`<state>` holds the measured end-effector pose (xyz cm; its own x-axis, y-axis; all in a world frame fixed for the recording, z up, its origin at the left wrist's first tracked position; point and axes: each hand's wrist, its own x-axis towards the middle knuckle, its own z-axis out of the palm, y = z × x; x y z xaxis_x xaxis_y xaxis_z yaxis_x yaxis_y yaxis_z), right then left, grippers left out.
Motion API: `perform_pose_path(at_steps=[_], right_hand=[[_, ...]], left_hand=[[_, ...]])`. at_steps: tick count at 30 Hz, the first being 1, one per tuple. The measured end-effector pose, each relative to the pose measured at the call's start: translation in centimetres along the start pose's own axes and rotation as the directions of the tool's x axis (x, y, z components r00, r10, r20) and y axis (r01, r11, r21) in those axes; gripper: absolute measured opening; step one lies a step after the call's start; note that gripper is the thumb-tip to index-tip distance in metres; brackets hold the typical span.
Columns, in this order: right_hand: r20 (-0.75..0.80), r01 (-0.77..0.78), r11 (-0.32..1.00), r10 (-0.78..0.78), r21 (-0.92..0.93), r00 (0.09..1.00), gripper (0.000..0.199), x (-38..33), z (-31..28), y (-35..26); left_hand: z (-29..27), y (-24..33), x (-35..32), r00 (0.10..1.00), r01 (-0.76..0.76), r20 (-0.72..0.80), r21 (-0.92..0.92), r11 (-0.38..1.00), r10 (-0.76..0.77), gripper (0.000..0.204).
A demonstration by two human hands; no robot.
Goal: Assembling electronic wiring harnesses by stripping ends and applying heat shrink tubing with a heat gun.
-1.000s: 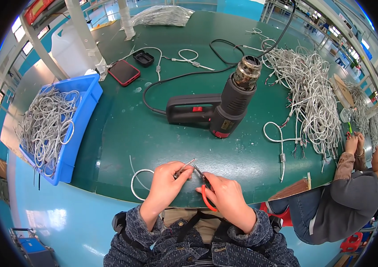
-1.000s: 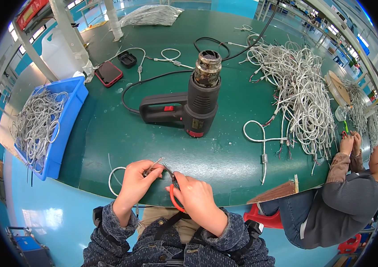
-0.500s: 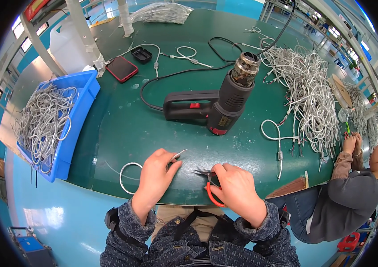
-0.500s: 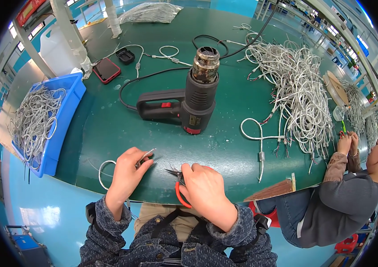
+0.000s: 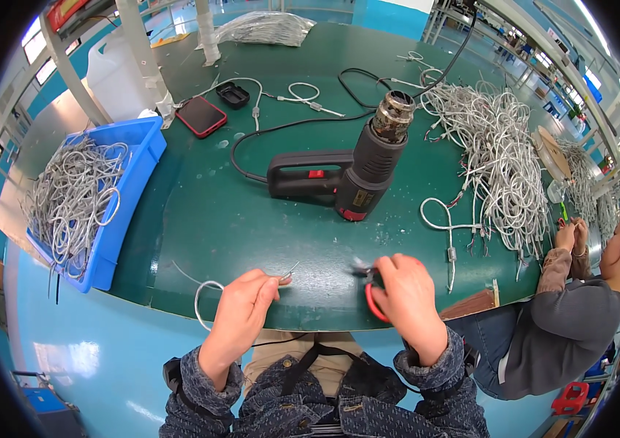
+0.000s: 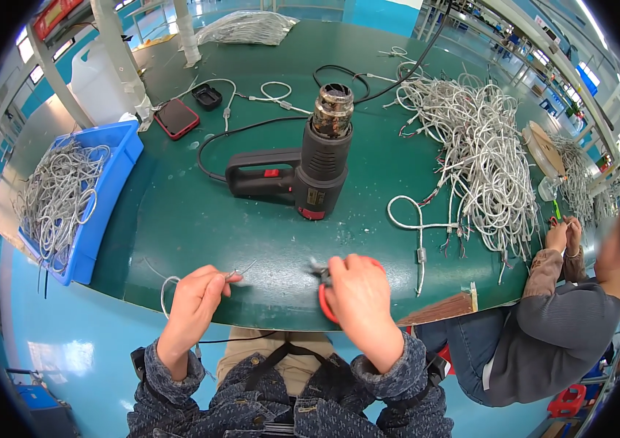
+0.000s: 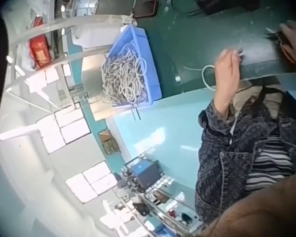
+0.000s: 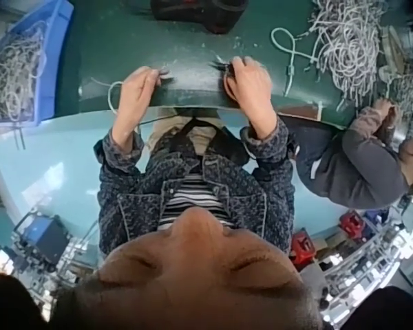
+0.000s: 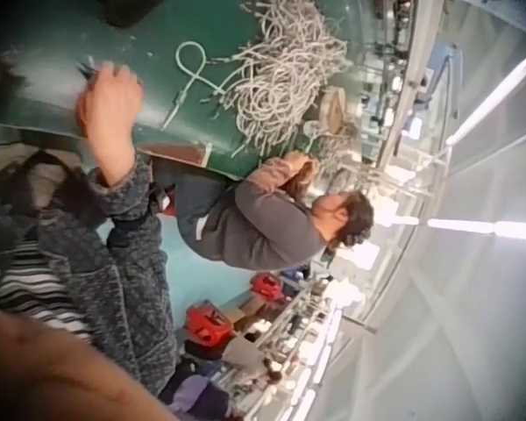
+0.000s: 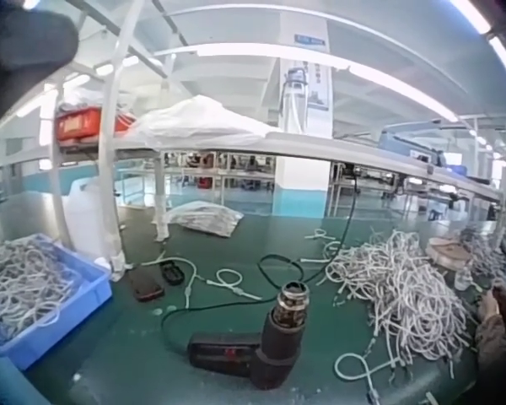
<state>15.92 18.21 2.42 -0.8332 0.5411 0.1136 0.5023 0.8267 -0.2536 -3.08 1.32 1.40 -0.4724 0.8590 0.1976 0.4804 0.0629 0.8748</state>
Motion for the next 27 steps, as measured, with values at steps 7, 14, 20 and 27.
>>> perform_pose_path(at_steps=[7, 14, 20, 27], right_hand=[[-0.233, -0.024, 0.992, -0.006, -0.126, 0.972, 0.028, 0.1, 0.5, 1.5], [-0.343, 0.101, 0.986, -0.051, 0.131, 0.938, 0.017, 5.4, 5.8, 0.5], [-0.327, 0.117, 0.979, -0.058, 0.164, 0.943, 0.012, 6.6, 6.7, -0.2], [-0.253, 0.060, 0.976, -0.006, 0.208, 0.968, 0.010, 7.2, 7.0, 0.1]], left_hand=[[-0.3, 1.2, -1.2, 0.998, 0.031, 0.046, -0.011, 0.999, -0.031, 0.021], [0.8, 1.3, -1.5, 0.996, 0.059, 0.072, -0.094, 0.994, -0.052, 0.022], [1.1, 0.9, -1.5, 0.995, 0.065, 0.080, -0.122, 0.990, -0.056, 0.020], [0.7, 1.3, -1.0, 0.988, 0.127, 0.105, -0.166, 0.978, -0.111, 0.023]])
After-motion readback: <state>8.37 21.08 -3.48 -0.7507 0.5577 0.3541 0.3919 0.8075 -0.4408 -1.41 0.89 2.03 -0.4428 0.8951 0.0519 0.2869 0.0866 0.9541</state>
